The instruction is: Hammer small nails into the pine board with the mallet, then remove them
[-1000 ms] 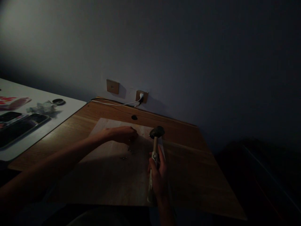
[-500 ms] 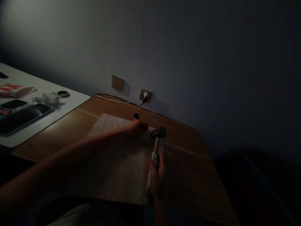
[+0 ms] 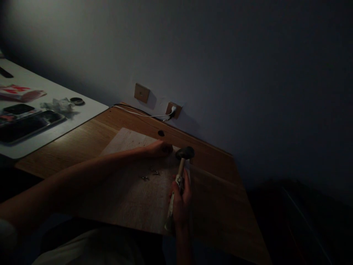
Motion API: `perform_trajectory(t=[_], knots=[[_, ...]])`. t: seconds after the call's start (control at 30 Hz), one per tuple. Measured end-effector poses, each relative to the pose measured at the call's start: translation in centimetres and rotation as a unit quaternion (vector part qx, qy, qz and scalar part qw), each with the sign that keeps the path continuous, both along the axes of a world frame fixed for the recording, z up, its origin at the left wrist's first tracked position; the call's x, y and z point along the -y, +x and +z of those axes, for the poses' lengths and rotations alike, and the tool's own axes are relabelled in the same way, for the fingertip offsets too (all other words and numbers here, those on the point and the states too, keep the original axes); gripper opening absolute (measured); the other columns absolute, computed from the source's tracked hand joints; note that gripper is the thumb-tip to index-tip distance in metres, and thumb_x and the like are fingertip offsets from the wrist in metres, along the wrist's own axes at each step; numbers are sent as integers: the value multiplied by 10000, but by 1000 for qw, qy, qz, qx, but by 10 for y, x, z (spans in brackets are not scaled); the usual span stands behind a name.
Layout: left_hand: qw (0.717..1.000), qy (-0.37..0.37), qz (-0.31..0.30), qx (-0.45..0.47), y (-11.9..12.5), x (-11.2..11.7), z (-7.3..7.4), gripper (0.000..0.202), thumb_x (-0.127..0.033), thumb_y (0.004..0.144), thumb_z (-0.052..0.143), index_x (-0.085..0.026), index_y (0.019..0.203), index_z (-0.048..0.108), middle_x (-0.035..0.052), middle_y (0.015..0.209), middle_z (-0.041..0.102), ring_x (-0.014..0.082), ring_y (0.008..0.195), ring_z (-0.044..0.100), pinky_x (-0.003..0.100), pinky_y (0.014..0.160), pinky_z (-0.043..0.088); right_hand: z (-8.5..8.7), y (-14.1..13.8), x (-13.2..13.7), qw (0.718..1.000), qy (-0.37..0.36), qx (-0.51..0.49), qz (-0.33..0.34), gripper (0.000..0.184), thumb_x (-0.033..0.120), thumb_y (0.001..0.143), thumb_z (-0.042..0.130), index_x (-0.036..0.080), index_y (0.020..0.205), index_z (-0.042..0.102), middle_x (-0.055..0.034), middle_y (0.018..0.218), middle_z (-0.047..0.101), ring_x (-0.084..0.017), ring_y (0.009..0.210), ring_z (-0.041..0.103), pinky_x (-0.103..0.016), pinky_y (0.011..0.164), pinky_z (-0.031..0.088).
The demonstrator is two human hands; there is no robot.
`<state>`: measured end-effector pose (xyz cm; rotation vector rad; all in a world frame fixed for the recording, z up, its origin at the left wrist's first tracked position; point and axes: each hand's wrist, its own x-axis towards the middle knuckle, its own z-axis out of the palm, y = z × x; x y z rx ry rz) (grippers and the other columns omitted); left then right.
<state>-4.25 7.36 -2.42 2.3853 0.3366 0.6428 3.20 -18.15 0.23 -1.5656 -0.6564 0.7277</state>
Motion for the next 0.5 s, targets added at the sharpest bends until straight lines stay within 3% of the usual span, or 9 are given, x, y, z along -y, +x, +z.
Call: perform_trajectory(t=[0.13,0.3,0.5], knots=[[1000,-15,4,-7,-1,0,1,189,-103,782,672,-134,957,735,34,864,745,144,771,677,220,691,479,4,-2,-9,1000,0,9,21,805,453,845,719,288,1580,436,-32,1091,686,-87,525,492,-229,410,418],[999,-49,15,14,-3,0,0,419,-79,768,685,-135,1183,679,31,868,756,147,782,705,219,712,509,3,-13,-14,996,1,85,14,758,436,890,672,263,1588,431,-4,983,689,-74,508,473,-225,435,424],[998,-54,13,29,-5,1,2,443,-70,763,689,-119,1202,654,55,906,769,163,809,726,243,743,535,-4,-15,-11,995,6,98,32,742,441,912,652,263,1595,422,-23,1026,703,-81,517,492,-230,434,438]])
